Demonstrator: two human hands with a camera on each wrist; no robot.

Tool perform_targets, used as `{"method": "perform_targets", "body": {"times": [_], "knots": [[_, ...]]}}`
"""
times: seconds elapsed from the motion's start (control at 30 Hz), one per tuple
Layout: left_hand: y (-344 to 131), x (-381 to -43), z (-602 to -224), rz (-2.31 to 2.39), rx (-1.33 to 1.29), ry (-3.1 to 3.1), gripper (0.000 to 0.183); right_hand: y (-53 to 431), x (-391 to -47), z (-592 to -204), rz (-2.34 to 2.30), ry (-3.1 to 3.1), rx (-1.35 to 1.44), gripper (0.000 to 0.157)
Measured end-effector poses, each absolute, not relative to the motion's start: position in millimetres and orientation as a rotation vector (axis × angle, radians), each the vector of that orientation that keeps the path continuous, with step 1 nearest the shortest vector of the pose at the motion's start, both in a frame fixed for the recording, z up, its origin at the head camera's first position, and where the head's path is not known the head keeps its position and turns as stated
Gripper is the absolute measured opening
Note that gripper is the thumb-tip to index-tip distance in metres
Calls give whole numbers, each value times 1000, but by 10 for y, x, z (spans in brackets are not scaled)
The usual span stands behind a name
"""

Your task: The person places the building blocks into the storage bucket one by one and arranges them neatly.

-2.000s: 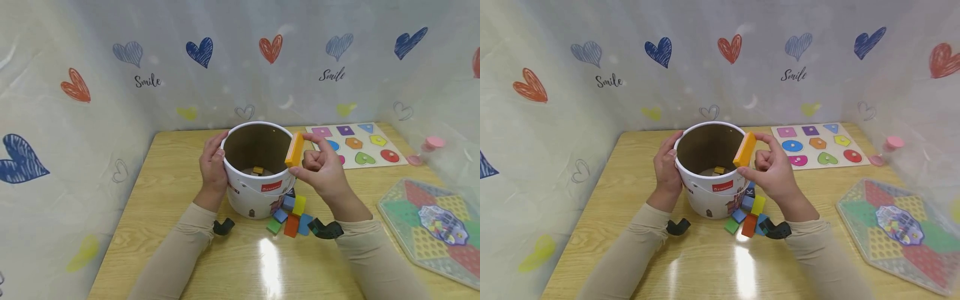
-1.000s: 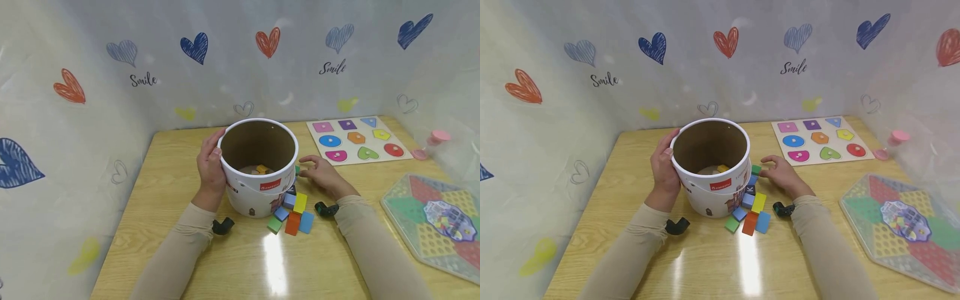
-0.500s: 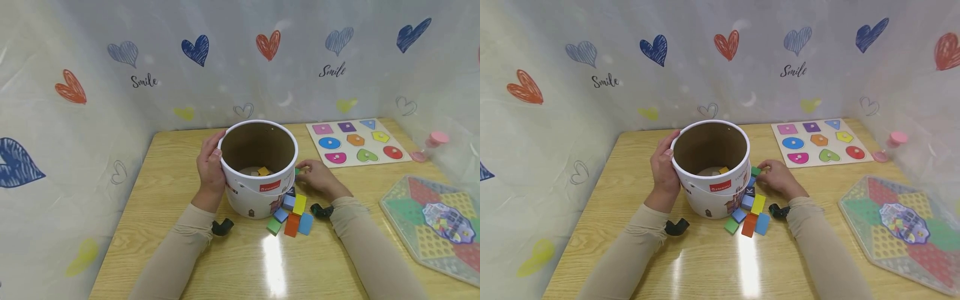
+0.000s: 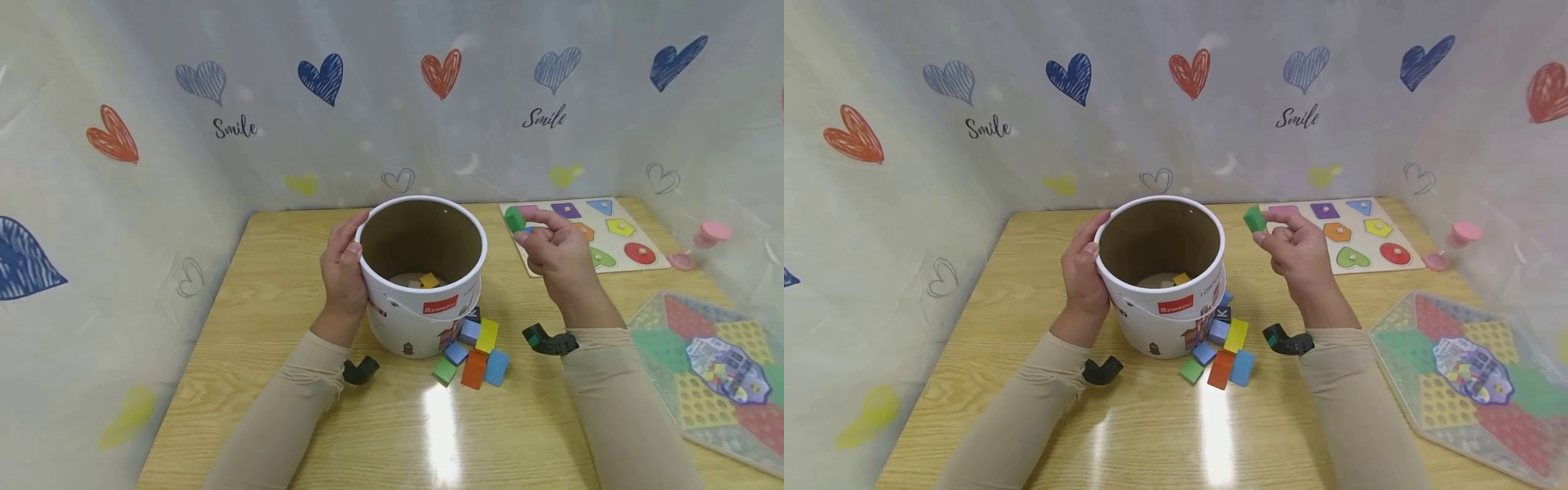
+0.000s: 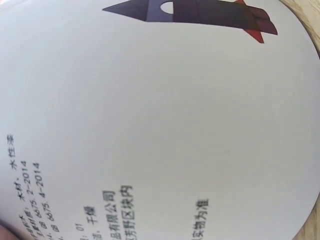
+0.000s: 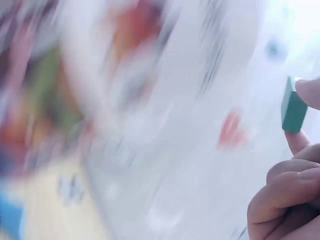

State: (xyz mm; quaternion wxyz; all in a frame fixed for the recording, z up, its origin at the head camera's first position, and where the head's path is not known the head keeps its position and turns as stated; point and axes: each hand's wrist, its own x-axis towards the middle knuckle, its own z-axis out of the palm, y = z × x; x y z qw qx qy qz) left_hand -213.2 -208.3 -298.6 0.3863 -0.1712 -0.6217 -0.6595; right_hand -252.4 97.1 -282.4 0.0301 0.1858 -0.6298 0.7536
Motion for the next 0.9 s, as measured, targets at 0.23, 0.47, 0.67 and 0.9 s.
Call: {"method": "perform_targets", "body": {"times": [0.23,0.47,0.67,0.9], "knots": [[-2099,-2172,-3018,-1701,-459,-1584,52,638,-2086,-2553,2274,-1856,894,32],[-2118,-2246,-3109,-1702,-441,-1596,53,558,-2069,-2627,2184,-2004,934,29],[-2116,-2257,-3103,-1687,-430,-1597,52,626,-2104,-2611,2255,-1905,983,39],[-2122,-2233,-3090,-1683,-427,-1592,52,900,-2435,-2789,2328,-1888,963,38]]}}
